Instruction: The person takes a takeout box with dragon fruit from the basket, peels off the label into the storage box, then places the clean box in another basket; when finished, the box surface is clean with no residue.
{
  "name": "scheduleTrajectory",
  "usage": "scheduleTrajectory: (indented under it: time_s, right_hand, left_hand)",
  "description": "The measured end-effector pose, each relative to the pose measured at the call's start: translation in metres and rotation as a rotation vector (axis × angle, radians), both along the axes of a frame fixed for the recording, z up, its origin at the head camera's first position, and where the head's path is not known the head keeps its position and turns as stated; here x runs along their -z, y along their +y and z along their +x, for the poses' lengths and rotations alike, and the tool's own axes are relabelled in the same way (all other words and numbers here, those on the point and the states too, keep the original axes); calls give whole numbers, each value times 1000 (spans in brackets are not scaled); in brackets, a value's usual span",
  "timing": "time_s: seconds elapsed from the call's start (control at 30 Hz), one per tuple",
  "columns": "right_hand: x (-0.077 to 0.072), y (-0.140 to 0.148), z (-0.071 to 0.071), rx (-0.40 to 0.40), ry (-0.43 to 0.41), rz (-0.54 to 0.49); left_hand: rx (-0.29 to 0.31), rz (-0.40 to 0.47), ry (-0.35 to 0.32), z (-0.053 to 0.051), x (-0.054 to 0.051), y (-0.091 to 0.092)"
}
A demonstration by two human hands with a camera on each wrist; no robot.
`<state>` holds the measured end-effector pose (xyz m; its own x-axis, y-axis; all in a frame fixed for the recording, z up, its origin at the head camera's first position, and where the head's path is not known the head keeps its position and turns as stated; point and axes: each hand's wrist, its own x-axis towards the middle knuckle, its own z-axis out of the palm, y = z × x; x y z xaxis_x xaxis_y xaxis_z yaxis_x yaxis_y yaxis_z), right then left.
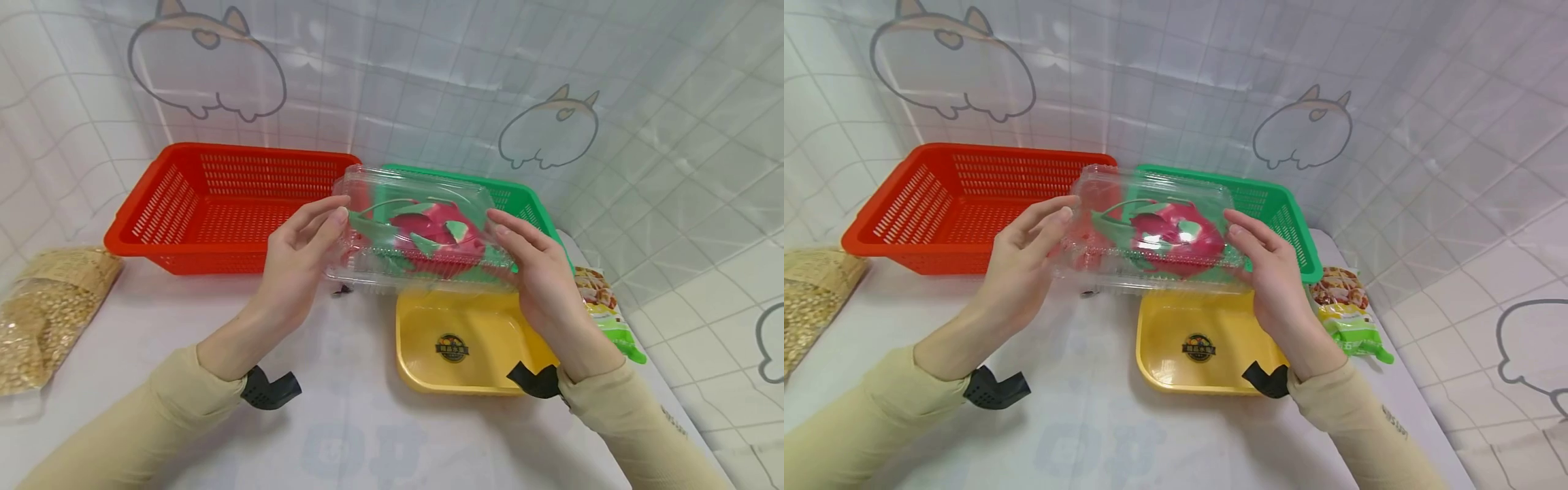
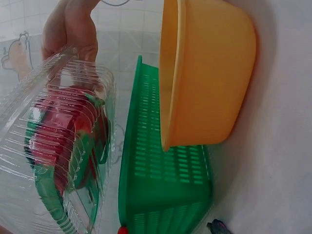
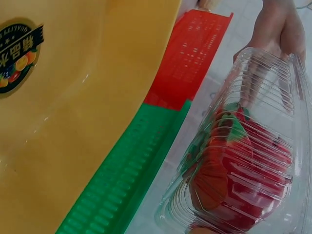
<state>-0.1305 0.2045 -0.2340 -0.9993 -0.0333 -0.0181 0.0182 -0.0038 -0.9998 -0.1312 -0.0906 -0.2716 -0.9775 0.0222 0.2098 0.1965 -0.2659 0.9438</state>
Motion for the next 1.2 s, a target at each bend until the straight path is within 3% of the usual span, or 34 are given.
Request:
scheduleTrajectory:
  time_s: [0.23, 0.47, 0.87, 1.2]
  right_hand:
    - [0, 10, -5, -1, 3, 7]
    - [-5, 19, -11, -1, -38, -2]
    - [-7, 35, -29, 32, -83, -16]
    - [-7, 47, -47, 9, -75, 12]
  left_hand:
    - [20, 31, 0, -13, 3, 11]
    - [35, 14, -17, -24, 5, 21]
    - [64, -7, 11, -44, 4, 38]
    - [85, -12, 2, -69, 5, 49]
